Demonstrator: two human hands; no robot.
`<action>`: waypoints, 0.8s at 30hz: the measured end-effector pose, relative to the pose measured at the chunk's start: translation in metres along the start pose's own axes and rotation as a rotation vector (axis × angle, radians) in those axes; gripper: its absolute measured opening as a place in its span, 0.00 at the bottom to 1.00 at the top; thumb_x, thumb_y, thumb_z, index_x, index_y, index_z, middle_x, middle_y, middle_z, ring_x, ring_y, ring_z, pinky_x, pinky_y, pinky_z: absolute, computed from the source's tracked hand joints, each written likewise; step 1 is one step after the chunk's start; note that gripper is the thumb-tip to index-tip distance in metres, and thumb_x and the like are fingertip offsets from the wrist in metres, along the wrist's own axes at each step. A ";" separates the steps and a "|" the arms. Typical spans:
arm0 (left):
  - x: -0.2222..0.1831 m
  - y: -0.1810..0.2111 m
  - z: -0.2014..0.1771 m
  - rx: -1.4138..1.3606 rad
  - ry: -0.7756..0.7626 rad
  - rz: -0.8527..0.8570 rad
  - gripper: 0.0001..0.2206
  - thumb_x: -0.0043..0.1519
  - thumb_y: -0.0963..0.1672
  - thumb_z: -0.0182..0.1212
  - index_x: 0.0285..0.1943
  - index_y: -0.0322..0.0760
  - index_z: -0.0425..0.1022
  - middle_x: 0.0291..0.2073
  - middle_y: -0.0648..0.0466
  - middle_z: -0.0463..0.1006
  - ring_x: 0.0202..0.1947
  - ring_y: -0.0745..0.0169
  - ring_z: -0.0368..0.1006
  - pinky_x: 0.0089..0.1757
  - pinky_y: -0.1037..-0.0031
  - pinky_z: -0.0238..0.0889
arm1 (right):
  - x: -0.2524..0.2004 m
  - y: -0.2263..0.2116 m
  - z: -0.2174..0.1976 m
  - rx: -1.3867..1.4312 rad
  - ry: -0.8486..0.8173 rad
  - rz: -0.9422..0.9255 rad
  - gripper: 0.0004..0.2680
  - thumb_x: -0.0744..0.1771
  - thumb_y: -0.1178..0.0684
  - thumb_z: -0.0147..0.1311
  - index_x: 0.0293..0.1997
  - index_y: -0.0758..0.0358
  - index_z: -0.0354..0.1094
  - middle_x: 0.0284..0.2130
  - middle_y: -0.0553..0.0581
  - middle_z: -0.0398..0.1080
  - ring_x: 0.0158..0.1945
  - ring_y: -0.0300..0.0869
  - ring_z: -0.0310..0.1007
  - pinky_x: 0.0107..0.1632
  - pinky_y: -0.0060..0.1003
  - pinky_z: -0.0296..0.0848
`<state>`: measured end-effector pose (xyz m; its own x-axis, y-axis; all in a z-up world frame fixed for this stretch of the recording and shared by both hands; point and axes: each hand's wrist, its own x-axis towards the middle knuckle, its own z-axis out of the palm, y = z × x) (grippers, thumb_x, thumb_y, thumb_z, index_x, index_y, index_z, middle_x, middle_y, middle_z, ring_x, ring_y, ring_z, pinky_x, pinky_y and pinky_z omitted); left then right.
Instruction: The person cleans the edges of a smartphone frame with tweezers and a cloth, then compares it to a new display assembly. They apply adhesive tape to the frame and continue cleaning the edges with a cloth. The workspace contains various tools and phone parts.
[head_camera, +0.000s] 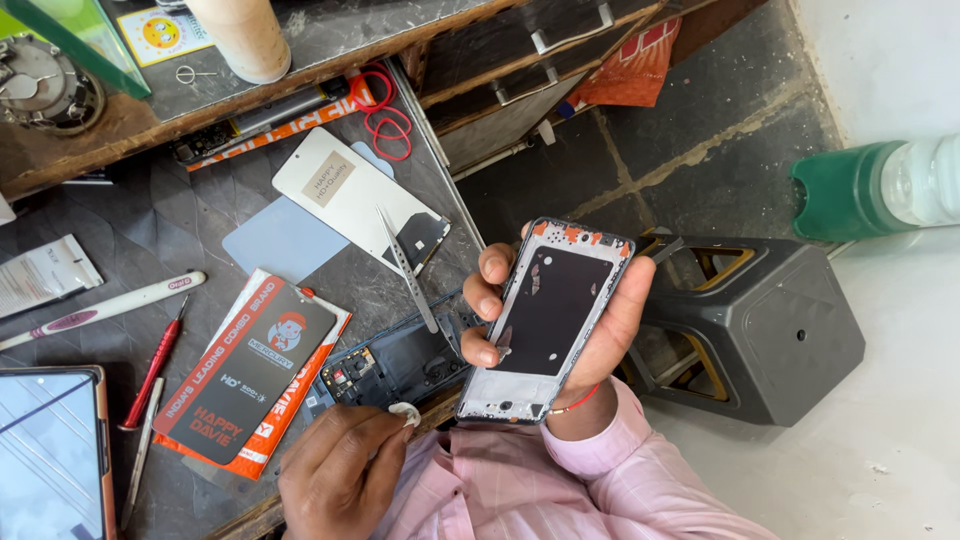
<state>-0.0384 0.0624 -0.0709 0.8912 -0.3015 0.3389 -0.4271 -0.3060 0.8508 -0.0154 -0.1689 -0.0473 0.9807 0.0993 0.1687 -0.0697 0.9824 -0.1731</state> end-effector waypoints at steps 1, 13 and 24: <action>0.000 0.000 0.001 0.004 0.005 -0.001 0.09 0.49 0.36 0.72 0.36 0.33 0.79 0.30 0.51 0.80 0.28 0.60 0.78 0.31 0.72 0.70 | -0.001 0.000 0.000 0.002 -0.009 0.002 0.30 0.70 0.22 0.44 0.69 0.59 0.58 0.56 0.64 0.62 0.54 0.49 0.61 0.52 0.50 0.70; -0.002 -0.002 0.003 0.027 0.013 -0.021 0.09 0.48 0.37 0.73 0.35 0.34 0.79 0.30 0.52 0.80 0.27 0.60 0.78 0.31 0.72 0.69 | -0.003 0.001 0.001 0.053 -0.049 0.017 0.30 0.69 0.23 0.46 0.69 0.59 0.59 0.55 0.64 0.63 0.57 0.51 0.62 0.51 0.51 0.71; 0.000 -0.004 0.006 0.033 0.000 -0.026 0.08 0.51 0.37 0.72 0.34 0.35 0.78 0.31 0.51 0.80 0.28 0.58 0.78 0.31 0.70 0.70 | -0.004 -0.004 -0.002 0.032 -0.062 -0.011 0.31 0.69 0.23 0.48 0.71 0.60 0.59 0.57 0.65 0.64 0.56 0.50 0.63 0.51 0.49 0.72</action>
<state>-0.0377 0.0586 -0.0766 0.9020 -0.2930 0.3169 -0.4087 -0.3436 0.8455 -0.0187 -0.1735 -0.0495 0.9683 0.0969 0.2301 -0.0656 0.9879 -0.1403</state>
